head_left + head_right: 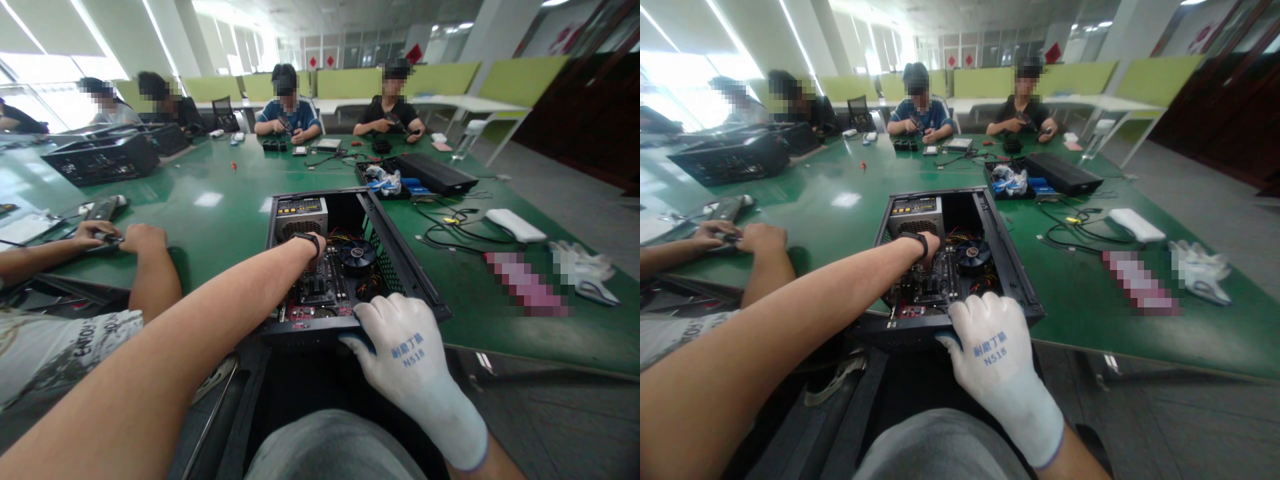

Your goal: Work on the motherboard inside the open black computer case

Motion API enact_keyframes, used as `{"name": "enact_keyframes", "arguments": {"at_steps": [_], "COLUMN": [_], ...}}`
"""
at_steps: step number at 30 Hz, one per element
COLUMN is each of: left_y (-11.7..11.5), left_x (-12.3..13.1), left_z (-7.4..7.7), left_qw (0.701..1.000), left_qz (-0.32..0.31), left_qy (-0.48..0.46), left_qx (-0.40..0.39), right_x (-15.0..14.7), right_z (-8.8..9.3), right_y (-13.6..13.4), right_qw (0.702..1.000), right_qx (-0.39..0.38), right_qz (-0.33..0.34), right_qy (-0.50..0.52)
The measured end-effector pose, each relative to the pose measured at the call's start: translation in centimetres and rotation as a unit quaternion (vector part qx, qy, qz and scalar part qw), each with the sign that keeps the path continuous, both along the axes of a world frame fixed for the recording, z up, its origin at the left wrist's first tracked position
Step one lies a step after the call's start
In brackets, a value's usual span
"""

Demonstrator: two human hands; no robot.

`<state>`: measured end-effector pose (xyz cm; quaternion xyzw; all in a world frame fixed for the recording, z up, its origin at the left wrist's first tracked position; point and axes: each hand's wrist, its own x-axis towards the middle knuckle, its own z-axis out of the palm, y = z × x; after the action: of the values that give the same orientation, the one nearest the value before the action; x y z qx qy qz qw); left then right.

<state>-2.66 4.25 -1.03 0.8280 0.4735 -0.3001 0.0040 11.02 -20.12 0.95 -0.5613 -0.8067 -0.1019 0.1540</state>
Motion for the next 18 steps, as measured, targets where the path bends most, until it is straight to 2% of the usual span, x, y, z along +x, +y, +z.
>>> {"name": "enact_keyframes", "arguments": {"at_steps": [6,11,18], "left_y": [-0.7,-1.1,-1.0], "left_x": [0.1,0.2,0.2], "left_z": [0.7,1.2,1.1], "left_qw": [1.0,0.999,1.0], "left_qz": [0.009,0.03,0.003], "left_qy": [0.01,-0.021,0.023], "left_qx": [-0.002,-0.006,-0.008], "right_x": [0.0,-0.1,-0.1], "right_z": [0.0,0.0,0.0], "right_y": [0.1,0.1,0.1], "right_qw": [1.0,1.0,1.0], "right_qx": [0.007,0.009,-0.002], "right_qz": [0.0,0.0,-0.003], "right_qy": [-0.002,-0.002,-0.008]}}
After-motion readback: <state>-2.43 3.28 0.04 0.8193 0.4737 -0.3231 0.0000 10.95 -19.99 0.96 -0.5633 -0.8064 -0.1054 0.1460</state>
